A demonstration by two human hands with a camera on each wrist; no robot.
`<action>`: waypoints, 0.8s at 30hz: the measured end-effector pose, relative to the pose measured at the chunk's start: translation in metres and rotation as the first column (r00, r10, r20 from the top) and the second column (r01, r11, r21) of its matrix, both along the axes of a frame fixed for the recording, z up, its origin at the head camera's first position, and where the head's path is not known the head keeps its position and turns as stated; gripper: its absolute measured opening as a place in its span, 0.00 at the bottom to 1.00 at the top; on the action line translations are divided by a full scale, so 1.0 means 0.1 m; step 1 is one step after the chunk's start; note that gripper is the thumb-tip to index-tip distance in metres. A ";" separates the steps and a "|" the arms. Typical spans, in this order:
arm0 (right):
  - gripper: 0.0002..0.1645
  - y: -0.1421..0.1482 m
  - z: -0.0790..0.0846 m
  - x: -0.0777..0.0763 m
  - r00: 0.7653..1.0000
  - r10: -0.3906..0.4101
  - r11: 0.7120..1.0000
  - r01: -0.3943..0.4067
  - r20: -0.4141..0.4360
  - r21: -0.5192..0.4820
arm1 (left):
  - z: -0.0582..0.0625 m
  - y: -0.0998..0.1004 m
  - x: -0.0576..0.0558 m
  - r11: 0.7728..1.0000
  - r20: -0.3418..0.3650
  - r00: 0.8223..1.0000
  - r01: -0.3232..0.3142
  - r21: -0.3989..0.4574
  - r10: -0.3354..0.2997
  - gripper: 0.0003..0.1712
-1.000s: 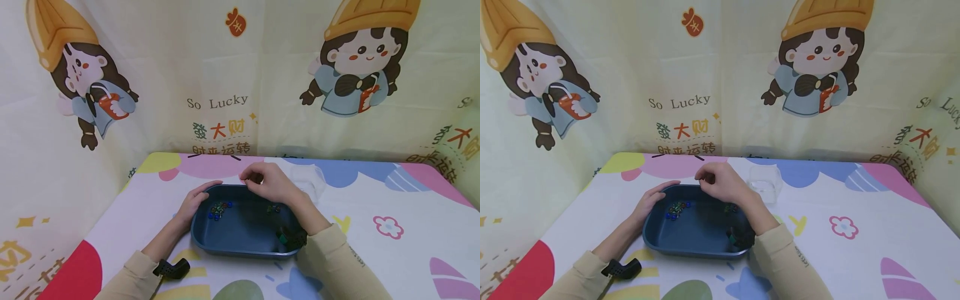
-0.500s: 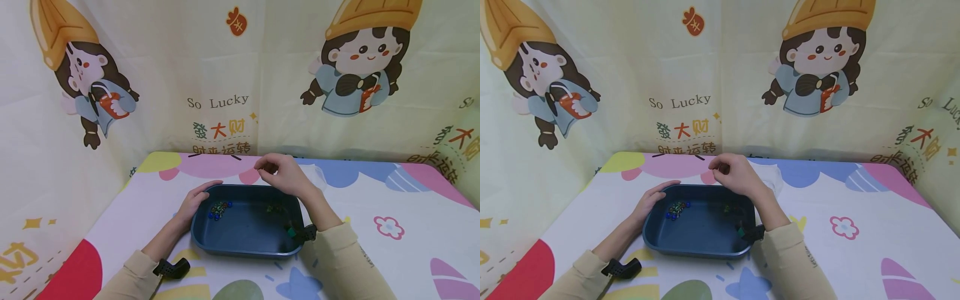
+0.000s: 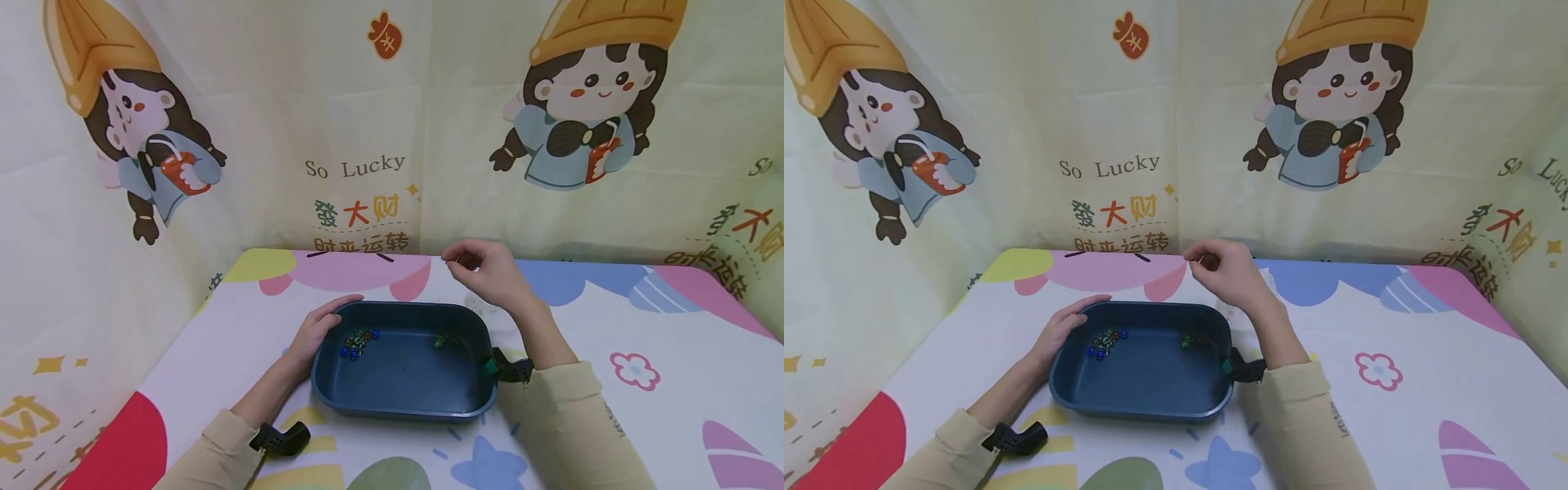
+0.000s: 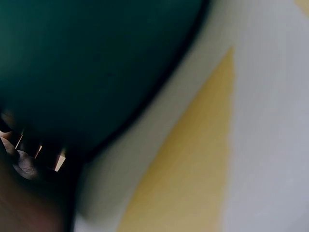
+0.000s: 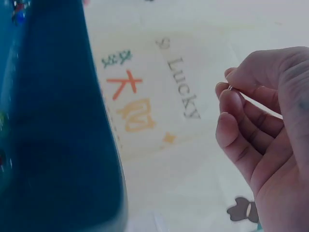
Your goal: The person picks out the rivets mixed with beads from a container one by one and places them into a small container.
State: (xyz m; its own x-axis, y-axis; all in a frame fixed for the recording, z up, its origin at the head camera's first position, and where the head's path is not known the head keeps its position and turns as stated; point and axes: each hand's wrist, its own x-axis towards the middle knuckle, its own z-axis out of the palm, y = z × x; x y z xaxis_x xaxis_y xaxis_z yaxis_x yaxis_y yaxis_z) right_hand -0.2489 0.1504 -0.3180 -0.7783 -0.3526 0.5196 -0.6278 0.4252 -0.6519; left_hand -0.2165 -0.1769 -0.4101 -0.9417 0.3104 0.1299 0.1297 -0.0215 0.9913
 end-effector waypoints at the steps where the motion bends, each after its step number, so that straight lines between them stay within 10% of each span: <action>1: 0.07 0.02 0.00 -0.01 1.000 -0.012 1.000 0.012 0.005 -0.001 | 0.00 0.00 0.00 1.000 0.003 1.000 0.000 0.000 0.000 0.30; 24: 0.07 0.45 -0.10 -0.13 0.984 -0.132 0.989 0.122 0.121 0.089 | 0.01 0.01 0.01 1.000 0.012 1.000 -0.004 0.010 0.004 0.30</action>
